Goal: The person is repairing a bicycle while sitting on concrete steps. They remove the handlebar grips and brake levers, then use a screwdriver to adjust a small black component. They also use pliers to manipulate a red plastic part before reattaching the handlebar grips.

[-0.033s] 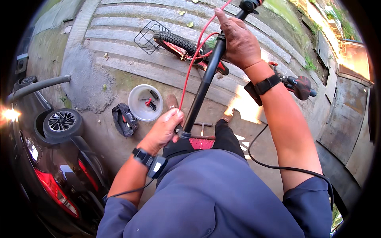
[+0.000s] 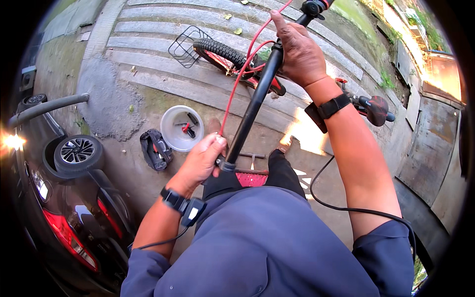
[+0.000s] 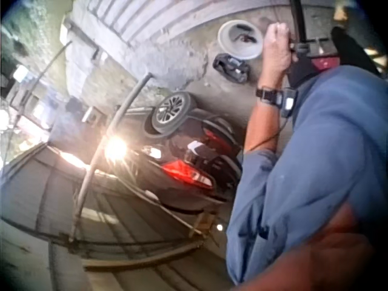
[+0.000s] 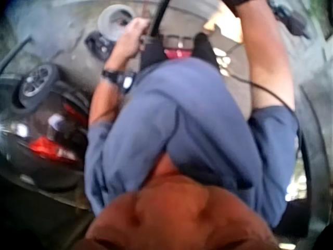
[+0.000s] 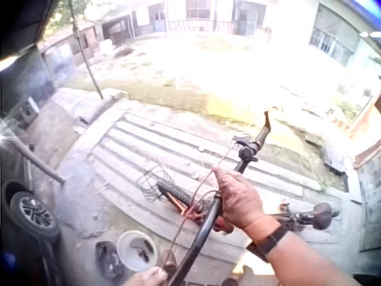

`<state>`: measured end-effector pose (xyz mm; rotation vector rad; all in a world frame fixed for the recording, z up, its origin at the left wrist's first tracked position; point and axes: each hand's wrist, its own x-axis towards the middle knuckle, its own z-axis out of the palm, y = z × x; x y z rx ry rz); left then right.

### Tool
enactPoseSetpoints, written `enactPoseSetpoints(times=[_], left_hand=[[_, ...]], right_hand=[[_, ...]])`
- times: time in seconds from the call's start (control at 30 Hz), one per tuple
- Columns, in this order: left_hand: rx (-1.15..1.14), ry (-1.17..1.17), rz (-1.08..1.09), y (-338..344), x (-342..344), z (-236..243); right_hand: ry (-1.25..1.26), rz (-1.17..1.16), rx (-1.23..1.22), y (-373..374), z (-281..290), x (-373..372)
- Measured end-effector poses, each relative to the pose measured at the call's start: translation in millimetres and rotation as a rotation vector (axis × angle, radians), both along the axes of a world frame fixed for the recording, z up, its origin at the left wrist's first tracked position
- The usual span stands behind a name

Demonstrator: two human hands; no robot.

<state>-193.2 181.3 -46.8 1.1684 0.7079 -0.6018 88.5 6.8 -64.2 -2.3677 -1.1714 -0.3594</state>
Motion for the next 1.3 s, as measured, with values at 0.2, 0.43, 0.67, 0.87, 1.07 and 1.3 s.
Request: enactPoseSetpoints(times=[0.2,0.43,0.67,0.87,1.07,1.3], left_hand=[[1.094,-0.591,-0.376,18,-14,75],[0.685,-0.032,-0.151,22,-79,31],[0.808,-0.11,-0.169,69,-32,11],[1.037,-0.186,-0.367,90,7,-3],[1.208,-0.357,-0.289,105,35,-17],[0.866,-0.274,-0.267,100,19,6]], right_hand=[[-0.021,-0.078,0.017,-5,7,14],[0.023,-0.028,-0.083,-4,16,23],[0.009,0.001,0.002,-3,0,12],[0.053,-0.02,-0.004,-5,3,3],[0.062,-0.008,0.003,-4,4,3],[0.108,0.004,0.007,-7,3,3]])
